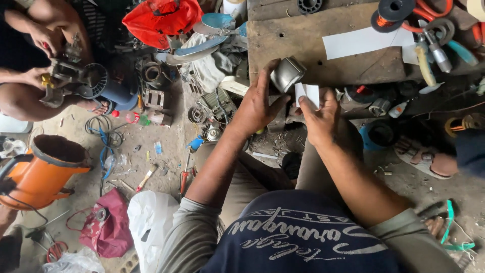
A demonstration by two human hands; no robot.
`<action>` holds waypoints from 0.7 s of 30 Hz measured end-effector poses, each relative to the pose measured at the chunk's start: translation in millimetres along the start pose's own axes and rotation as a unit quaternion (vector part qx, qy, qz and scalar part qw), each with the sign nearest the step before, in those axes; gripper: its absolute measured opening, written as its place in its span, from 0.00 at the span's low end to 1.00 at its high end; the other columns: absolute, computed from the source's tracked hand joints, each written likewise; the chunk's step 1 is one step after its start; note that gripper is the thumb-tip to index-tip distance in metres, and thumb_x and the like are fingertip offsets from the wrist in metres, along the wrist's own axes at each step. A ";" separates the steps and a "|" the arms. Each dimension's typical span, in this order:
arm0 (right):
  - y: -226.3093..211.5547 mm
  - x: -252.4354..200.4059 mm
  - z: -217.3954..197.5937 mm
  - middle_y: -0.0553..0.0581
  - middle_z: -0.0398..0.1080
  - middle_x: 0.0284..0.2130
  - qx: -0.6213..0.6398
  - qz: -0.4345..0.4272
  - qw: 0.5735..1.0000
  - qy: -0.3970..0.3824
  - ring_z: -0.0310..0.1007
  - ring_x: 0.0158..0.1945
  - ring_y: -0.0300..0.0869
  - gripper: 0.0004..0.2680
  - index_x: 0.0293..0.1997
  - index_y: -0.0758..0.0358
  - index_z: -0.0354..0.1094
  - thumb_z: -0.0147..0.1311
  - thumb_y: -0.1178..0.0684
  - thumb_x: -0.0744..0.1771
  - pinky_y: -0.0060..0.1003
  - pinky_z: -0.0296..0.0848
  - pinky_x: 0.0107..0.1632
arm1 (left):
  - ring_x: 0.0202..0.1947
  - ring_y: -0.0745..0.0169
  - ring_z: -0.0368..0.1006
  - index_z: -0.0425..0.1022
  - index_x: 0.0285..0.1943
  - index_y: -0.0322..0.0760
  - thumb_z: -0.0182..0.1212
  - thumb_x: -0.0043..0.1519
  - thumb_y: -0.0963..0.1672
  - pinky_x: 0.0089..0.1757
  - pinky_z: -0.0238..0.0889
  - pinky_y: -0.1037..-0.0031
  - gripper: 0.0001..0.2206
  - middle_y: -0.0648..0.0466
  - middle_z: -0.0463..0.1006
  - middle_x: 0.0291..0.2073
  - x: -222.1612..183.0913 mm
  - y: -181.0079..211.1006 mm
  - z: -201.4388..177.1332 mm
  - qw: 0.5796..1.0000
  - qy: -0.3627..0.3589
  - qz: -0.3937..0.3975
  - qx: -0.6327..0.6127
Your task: The person is lining the internal slots of a motor stator with insulation paper to prepare it for winding.
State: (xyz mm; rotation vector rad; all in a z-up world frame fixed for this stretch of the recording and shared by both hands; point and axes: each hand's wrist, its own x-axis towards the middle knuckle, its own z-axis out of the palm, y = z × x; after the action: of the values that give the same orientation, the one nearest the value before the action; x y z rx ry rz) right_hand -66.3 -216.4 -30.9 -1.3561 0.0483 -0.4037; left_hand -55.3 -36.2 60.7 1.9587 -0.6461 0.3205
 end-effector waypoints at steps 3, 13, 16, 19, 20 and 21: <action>-10.0 -3.0 5.1 0.65 0.73 0.33 0.031 0.019 0.999 0.011 0.79 0.28 0.49 0.08 0.45 0.66 0.63 0.61 0.61 0.68 0.35 0.77 0.22 | 0.66 0.25 0.66 0.54 0.74 0.31 0.69 0.61 0.38 0.64 0.60 0.44 0.33 0.32 0.69 0.65 -0.5 -1.1 0.2 1.000 -0.007 0.007 0.017; 0.1 8.4 -3.4 0.69 0.73 0.35 0.038 -0.026 0.998 0.041 0.81 0.30 0.55 0.08 0.44 0.68 0.63 0.62 0.65 0.68 0.40 0.81 0.23 | 0.64 0.31 0.69 0.55 0.75 0.34 0.69 0.55 0.40 0.61 0.59 0.47 0.37 0.39 0.72 0.65 0.1 -31.4 8.1 1.000 0.004 -0.008 0.027; 10.4 7.4 -1.2 0.68 0.74 0.35 0.052 -0.012 0.998 0.033 0.80 0.29 0.52 0.10 0.43 0.66 0.63 0.65 0.64 0.66 0.36 0.79 0.22 | 0.62 0.32 0.71 0.57 0.73 0.34 0.70 0.54 0.41 0.61 0.59 0.50 0.37 0.38 0.74 0.61 2.1 -30.7 10.0 0.999 0.012 -0.013 0.032; 12.4 4.3 0.1 0.68 0.74 0.34 0.050 -0.015 0.998 0.038 0.80 0.30 0.52 0.10 0.42 0.66 0.63 0.66 0.64 0.66 0.37 0.81 0.24 | 0.61 0.34 0.72 0.59 0.73 0.36 0.69 0.53 0.42 0.60 0.59 0.52 0.36 0.40 0.75 0.60 2.9 -34.8 9.3 0.999 0.010 -0.020 0.033; 11.7 4.7 0.3 0.68 0.74 0.34 0.050 -0.013 0.998 0.036 0.80 0.30 0.52 0.10 0.42 0.66 0.63 0.66 0.64 0.66 0.37 0.81 0.24 | 0.61 0.34 0.72 0.59 0.73 0.36 0.69 0.53 0.42 0.60 0.59 0.52 0.36 0.40 0.75 0.60 3.1 -35.7 10.2 0.999 0.011 -0.022 0.034; 11.3 4.9 0.9 0.67 0.74 0.34 0.050 -0.007 0.998 0.044 0.81 0.30 0.52 0.11 0.43 0.65 0.64 0.67 0.64 0.66 0.37 0.81 0.24 | 0.60 0.33 0.73 0.59 0.72 0.35 0.69 0.53 0.42 0.60 0.58 0.51 0.36 0.40 0.76 0.59 3.0 -36.9 10.7 0.999 0.013 -0.024 0.033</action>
State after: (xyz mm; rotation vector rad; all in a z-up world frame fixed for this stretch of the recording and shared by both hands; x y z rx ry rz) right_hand -58.7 -215.4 -40.5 -1.2395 0.0899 -0.4724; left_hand -32.5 -33.7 29.8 2.0274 -0.5765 0.3405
